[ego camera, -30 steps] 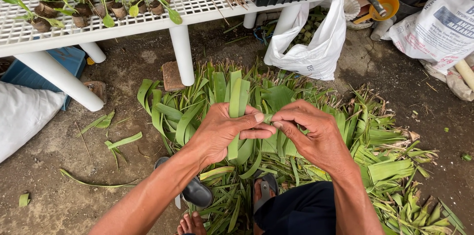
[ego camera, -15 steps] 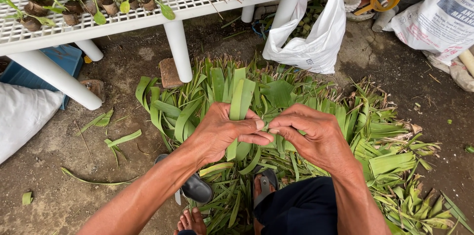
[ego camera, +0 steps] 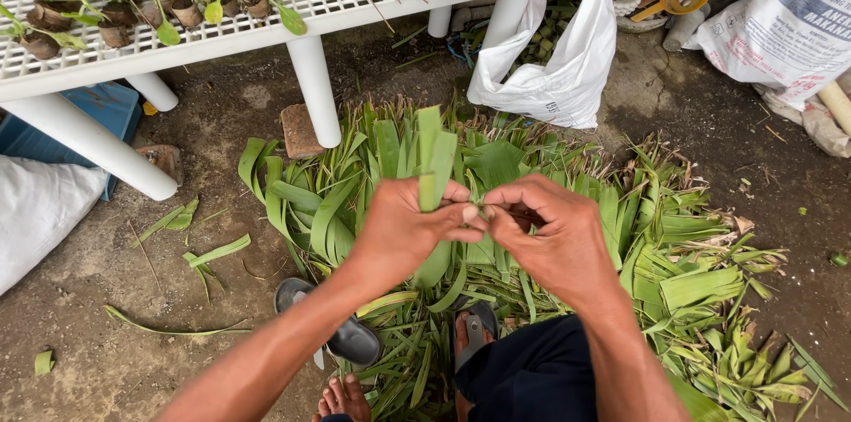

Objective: The person sits on the ground and folds long green leaves into a specific shape. They use a small knife to trim the edges of the folded leaves and secure the shape with a thin stick.

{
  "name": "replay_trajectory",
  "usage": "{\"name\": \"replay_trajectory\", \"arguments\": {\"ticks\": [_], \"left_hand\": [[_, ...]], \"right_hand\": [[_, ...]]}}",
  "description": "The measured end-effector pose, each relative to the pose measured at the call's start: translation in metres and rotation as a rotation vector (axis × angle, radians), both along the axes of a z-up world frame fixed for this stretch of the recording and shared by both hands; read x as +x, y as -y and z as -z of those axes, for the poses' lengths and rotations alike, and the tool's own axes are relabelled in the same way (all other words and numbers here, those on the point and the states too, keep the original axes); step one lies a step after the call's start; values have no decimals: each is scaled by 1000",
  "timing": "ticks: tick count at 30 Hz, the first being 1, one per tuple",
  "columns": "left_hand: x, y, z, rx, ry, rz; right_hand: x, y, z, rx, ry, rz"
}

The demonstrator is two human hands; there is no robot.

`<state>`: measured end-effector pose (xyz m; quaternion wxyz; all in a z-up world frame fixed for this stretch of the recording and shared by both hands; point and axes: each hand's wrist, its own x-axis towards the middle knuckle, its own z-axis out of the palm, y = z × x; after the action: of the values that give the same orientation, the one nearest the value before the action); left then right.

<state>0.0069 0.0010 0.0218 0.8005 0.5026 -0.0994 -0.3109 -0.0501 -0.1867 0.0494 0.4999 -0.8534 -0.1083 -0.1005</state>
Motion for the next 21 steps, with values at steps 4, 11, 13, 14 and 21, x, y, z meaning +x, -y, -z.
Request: {"name": "replay_trajectory", "arguments": {"ticks": [4, 11, 13, 14, 21], "left_hand": [[-3, 8, 10, 476, 821, -164], [3, 9, 13, 655, 1047, -287], [1, -2, 3, 506, 789, -265], [0, -7, -2, 352, 532, -239], [10, -15, -1, 13, -234, -89]], "right_hand": [[1, -18, 15, -36, -10, 248], [8, -26, 8, 13, -37, 256], [8, -24, 1, 26, -16, 215], [9, -23, -3, 36, 6, 178], [8, -19, 17, 256, -4, 56]]}}
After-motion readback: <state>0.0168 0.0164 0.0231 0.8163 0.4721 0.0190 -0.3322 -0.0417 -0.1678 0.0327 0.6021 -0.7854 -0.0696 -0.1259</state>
